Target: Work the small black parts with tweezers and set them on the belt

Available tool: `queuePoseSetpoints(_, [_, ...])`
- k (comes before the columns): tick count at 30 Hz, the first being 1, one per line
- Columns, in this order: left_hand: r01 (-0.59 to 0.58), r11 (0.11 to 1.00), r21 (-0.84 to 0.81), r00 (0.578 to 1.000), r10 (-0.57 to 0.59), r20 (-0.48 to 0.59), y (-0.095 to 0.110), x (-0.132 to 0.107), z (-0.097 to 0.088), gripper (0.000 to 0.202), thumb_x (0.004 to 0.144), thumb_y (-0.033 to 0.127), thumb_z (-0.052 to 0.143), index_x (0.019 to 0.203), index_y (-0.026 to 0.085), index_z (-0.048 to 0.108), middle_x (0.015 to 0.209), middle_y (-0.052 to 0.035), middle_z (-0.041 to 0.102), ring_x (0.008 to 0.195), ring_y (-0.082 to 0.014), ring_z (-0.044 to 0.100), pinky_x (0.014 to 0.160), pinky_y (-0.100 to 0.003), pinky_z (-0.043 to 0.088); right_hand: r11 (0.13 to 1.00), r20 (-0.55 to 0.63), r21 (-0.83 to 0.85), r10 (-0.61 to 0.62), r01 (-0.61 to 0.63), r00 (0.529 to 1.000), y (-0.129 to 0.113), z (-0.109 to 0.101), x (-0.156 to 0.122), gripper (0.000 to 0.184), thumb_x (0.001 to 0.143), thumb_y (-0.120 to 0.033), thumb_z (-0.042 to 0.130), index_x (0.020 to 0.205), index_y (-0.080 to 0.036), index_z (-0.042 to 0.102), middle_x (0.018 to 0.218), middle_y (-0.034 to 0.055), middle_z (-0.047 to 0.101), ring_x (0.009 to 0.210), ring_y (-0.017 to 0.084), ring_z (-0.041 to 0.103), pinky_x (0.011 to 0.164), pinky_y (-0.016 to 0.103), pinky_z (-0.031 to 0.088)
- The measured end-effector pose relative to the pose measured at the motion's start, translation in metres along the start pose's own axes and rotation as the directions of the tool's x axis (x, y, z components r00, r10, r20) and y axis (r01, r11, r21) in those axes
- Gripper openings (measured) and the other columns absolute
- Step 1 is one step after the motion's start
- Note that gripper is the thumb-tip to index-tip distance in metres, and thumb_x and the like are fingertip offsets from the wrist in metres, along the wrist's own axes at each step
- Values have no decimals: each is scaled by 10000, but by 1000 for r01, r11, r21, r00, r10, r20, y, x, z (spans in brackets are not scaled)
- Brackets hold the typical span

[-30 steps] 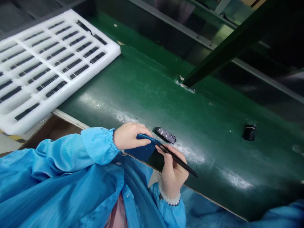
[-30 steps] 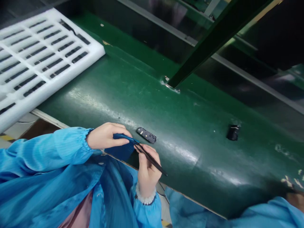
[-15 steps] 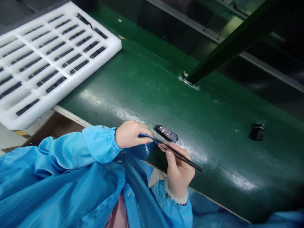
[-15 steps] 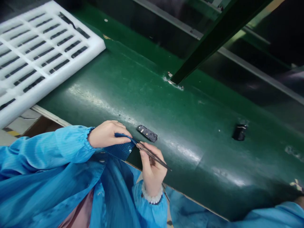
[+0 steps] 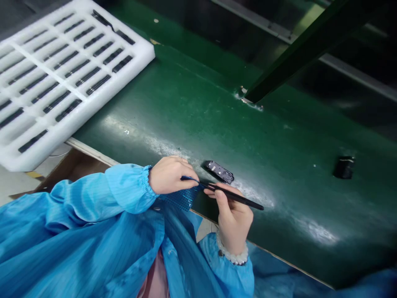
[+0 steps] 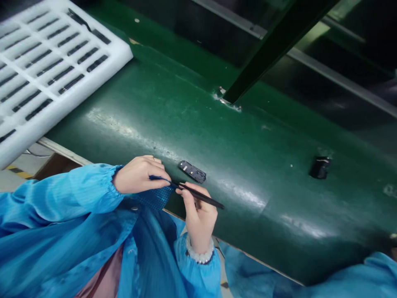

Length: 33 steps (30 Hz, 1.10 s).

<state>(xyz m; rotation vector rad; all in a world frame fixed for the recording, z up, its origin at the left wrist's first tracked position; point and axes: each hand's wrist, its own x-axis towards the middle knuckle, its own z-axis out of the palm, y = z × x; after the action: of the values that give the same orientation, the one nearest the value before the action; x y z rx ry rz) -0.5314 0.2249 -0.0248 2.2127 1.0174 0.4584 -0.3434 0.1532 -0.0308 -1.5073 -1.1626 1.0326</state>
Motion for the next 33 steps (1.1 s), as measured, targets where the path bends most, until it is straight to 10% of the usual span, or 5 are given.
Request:
queuePoseSetpoints(11, [25, 1000, 2, 999, -25, 23, 1, 1, -1, 131, 848, 271, 595, 824, 242, 721, 762, 74, 712, 688, -88, 608, 692, -215, 391, 999, -12, -2, 34, -34, 999, 0, -1, -1, 125, 818, -286, 639, 894, -190, 665, 723, 9, 736, 657, 148, 719, 651, 247, 595])
queuePoseSetpoints(18, [-28, 1000, 14, 1000, 28, -3, 4, -1, 1, 176, 883, 298, 552, 845, 240, 714, 770, 41, 692, 746, -110, 592, 729, -236, 400, 994, -330, 109, 40, -4, 943, 2, -10, 11, 181, 804, -317, 651, 856, -143, 640, 678, 23, 710, 615, 170, 711, 614, 283, 582])
queuePoseSetpoints(25, [-282, 929, 240, 954, 297, -31, 18, 11, 8, 211, 895, 264, 538, 770, 206, 698, 1309, -9, 551, 1260, -241, 429, 995, -379, 316, 1000, -434, 8, 11, -9, 901, 1, -16, 24, 227, 797, -362, 647, 839, -140, 627, 689, 13, 683, 620, 165, 709, 594, 275, 588])
queuePoseSetpoints(33, [-275, 921, 275, 958, 288, -8, 16, 14, 12, 213, 894, 245, 532, 760, 200, 691, 1314, 26, 554, 1280, -223, 430, 1020, -378, 310, 999, -416, 25, 41, -34, 908, 3, -16, 23, 228, 808, -355, 634, 842, -131, 607, 669, 12, 675, 610, 179, 714, 559, 277, 609])
